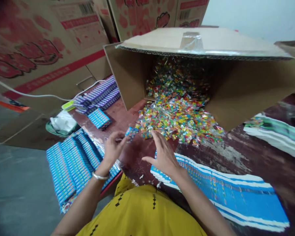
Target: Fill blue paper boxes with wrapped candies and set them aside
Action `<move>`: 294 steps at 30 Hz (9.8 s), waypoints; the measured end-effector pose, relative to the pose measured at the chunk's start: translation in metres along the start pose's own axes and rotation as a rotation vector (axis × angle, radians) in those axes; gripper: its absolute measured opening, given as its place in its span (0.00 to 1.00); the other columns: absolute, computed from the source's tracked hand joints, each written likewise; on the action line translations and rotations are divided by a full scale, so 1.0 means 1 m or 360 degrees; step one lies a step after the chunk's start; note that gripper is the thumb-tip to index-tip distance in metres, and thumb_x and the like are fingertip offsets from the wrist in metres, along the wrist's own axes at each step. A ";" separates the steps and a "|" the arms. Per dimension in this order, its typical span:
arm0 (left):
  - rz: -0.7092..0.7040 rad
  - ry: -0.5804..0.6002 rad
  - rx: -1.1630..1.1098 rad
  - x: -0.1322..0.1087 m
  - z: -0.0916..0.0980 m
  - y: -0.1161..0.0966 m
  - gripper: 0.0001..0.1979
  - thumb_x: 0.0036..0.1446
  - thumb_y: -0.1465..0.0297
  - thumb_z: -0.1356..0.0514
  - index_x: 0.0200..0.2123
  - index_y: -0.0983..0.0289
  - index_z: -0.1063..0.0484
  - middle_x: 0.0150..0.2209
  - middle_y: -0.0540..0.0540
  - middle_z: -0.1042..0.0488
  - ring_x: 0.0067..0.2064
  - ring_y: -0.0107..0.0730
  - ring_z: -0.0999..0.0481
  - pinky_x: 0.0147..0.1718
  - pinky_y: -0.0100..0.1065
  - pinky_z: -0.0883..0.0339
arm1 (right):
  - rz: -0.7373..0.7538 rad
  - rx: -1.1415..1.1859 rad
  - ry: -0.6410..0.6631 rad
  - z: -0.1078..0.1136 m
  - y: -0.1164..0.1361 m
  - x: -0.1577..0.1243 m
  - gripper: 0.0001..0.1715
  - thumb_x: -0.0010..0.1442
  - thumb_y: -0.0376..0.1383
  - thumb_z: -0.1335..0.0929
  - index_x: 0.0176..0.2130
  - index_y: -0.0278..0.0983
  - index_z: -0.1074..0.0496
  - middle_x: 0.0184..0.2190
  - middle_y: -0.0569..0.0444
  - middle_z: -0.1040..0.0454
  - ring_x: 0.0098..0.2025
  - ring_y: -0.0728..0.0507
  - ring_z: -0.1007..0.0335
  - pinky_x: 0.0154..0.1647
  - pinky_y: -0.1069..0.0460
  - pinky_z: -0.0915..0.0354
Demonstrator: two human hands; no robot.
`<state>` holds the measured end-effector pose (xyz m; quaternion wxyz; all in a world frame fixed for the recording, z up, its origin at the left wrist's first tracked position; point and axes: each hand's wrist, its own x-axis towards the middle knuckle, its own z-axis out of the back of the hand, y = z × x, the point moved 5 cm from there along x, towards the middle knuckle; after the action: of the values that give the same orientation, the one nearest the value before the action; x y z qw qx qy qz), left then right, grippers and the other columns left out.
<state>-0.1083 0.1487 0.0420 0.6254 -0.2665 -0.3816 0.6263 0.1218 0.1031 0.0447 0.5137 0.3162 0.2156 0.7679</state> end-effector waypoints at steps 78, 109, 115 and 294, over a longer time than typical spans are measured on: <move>0.0152 0.0623 -0.0890 -0.053 -0.094 -0.056 0.24 0.56 0.65 0.37 0.56 0.60 0.33 0.46 0.55 0.24 0.45 0.35 0.24 0.45 0.34 0.31 | -0.0637 0.0962 -0.0778 0.005 -0.034 -0.023 0.14 0.59 0.41 0.31 0.44 0.40 0.24 0.33 0.55 0.26 0.32 0.47 0.34 0.35 0.53 0.36; 0.0106 0.0854 -0.0918 -0.053 -0.078 -0.058 0.22 0.56 0.70 0.38 0.55 0.60 0.35 0.46 0.56 0.26 0.46 0.35 0.25 0.46 0.35 0.31 | -0.0600 0.1080 -0.0145 0.014 -0.038 0.003 0.16 0.54 0.44 0.28 0.25 0.36 0.29 0.23 0.58 0.32 0.27 0.49 0.38 0.30 0.53 0.40; 0.0216 0.0735 -0.1038 -0.049 -0.079 -0.044 0.15 0.56 0.70 0.37 0.47 0.63 0.30 0.43 0.56 0.24 0.45 0.35 0.25 0.47 0.34 0.32 | -0.0247 0.0520 0.0094 0.018 -0.011 -0.007 0.20 0.54 0.45 0.28 0.45 0.40 0.27 0.46 0.50 0.27 0.48 0.41 0.30 0.47 0.47 0.33; 0.0422 0.0501 -0.1300 -0.053 -0.094 -0.037 0.12 0.52 0.64 0.34 0.37 0.66 0.22 0.35 0.52 0.22 0.35 0.31 0.27 0.38 0.32 0.33 | -0.0596 0.0901 -0.0307 0.010 -0.021 -0.013 0.13 0.58 0.44 0.30 0.28 0.38 0.32 0.22 0.60 0.35 0.25 0.50 0.39 0.26 0.55 0.41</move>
<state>-0.0070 0.1075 0.0110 0.4339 -0.6298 -0.4601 0.4510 0.1467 0.0988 0.0347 0.5556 0.4722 0.4245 0.5368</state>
